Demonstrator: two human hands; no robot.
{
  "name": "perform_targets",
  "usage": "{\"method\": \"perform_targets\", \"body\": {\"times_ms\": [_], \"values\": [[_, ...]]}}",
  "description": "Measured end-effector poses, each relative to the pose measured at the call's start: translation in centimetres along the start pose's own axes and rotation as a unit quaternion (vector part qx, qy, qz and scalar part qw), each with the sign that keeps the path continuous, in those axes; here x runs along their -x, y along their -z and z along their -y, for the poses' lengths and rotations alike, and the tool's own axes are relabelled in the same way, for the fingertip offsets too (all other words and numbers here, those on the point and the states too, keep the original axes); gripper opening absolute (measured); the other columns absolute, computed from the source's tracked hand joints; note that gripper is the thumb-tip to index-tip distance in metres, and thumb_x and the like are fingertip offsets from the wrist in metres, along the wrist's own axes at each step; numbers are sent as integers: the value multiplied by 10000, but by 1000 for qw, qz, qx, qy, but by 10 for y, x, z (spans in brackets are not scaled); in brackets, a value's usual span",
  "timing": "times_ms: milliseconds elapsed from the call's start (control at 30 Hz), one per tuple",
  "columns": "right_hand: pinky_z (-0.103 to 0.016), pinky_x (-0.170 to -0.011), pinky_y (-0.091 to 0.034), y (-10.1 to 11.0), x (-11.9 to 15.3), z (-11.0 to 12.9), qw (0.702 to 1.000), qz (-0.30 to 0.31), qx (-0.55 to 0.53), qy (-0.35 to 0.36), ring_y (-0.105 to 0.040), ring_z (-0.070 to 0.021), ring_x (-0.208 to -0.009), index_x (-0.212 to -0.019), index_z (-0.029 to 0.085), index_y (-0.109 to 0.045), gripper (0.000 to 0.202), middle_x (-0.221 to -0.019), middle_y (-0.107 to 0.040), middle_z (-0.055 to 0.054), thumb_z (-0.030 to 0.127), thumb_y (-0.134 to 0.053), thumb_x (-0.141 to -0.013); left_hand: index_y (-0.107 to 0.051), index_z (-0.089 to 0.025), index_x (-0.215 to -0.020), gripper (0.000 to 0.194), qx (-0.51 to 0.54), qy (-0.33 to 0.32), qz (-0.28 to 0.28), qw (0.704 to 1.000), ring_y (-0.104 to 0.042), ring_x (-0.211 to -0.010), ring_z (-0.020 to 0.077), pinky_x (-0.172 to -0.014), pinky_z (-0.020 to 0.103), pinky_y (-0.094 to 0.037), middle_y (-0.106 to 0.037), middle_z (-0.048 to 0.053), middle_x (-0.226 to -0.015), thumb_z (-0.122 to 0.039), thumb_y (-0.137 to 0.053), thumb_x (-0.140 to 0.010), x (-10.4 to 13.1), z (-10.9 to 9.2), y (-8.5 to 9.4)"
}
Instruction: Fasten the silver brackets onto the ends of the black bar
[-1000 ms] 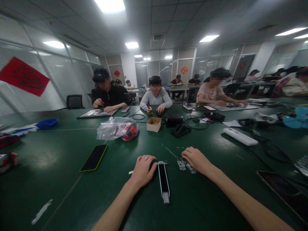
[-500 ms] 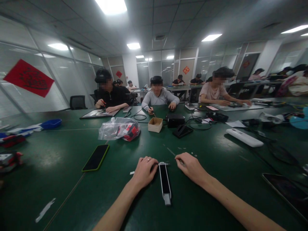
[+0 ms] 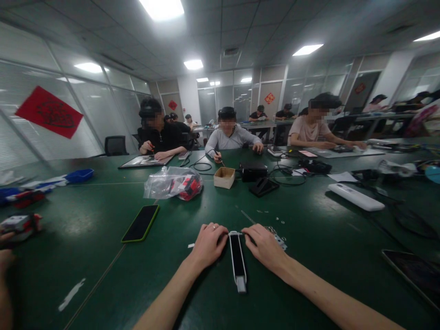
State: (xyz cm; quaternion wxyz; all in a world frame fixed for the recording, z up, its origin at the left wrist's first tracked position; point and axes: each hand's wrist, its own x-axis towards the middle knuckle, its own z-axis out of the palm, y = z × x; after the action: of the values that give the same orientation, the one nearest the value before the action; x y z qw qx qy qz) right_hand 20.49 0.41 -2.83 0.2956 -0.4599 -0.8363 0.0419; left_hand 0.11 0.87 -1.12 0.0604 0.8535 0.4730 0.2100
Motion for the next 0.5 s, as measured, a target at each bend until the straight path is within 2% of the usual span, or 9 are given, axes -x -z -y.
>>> {"method": "perform_targets", "body": {"times_ms": [500], "values": [[-359,-778,-523,5,1,2,999,2,-33,-20,-604,-187,-864,-980,171,-619,207,-933,-651,-76,140,-458,-854,-588,-230,-952,182,3,-7,0,1000,-539,-902,181,-775,324,-342,-633,20,-937,-244,-410,-916,0,2,0]]}}
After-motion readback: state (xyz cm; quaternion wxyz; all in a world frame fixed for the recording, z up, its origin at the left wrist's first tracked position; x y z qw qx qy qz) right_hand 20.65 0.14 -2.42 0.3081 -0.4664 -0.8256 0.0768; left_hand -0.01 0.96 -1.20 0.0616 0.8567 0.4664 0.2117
